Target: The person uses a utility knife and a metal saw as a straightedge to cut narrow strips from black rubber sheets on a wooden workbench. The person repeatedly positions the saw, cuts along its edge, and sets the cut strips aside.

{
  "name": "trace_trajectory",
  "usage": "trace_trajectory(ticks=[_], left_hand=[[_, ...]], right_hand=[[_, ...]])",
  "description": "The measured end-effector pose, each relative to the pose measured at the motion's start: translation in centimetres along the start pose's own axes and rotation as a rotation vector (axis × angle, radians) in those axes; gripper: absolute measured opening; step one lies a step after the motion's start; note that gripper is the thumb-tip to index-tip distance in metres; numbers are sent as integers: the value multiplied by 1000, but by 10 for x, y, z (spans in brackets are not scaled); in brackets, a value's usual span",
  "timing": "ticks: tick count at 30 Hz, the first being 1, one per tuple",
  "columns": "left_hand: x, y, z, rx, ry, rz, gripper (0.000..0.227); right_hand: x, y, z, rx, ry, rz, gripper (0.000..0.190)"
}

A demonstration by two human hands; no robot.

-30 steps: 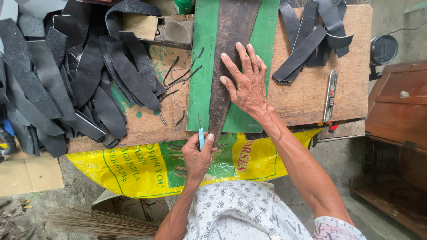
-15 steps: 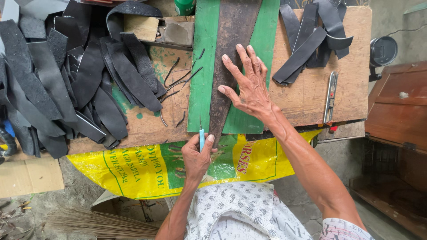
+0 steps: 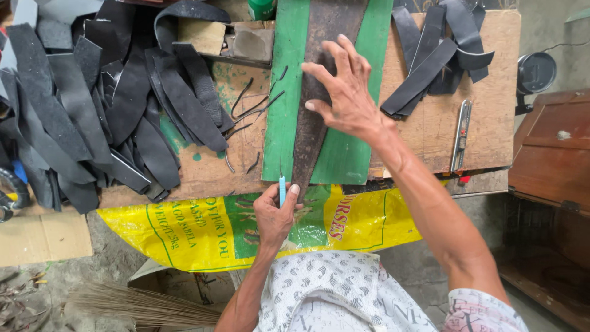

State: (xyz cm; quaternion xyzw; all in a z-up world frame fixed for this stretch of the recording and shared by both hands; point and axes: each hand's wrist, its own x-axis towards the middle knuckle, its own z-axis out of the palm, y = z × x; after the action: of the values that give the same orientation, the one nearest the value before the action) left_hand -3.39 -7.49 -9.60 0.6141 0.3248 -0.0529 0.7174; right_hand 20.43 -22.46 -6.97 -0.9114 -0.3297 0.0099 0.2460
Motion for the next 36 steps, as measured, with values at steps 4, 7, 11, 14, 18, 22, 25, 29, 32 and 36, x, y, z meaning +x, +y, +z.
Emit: trace_trajectory(ticks=[4,7,11,14,18,22,25,29,32,36], left_hand=[[1,0,2,-1,2,16,28],[1,-1,3,-12,-2,53,28],[0,0,4,4,1,42,29],[0,1,4,7,-9,71,30],[-1,3,3,4,-15,89,30],[0,4,6,2,7,24,29],[-1,2,4,-3,10,28,29],[3,1,5,-20,12,-8,28],[0,-2,3,-37,7,1,27],[0,-2,4,-49,8,3,27]], right_hand=[[15,11,-16,-3,-112,-101,66],[21,11,-20,3,-163,-95,64],[21,12,-17,-31,-135,-127,64],[20,16,-9,-58,-116,-136,59],[14,21,3,-47,-64,-121,54],[-12,11,19,59,113,-22,50],[-30,3,30,117,128,59,51],[-39,-1,28,109,105,60,57],[-39,-3,25,84,101,60,57],[-37,-5,24,66,91,62,58]])
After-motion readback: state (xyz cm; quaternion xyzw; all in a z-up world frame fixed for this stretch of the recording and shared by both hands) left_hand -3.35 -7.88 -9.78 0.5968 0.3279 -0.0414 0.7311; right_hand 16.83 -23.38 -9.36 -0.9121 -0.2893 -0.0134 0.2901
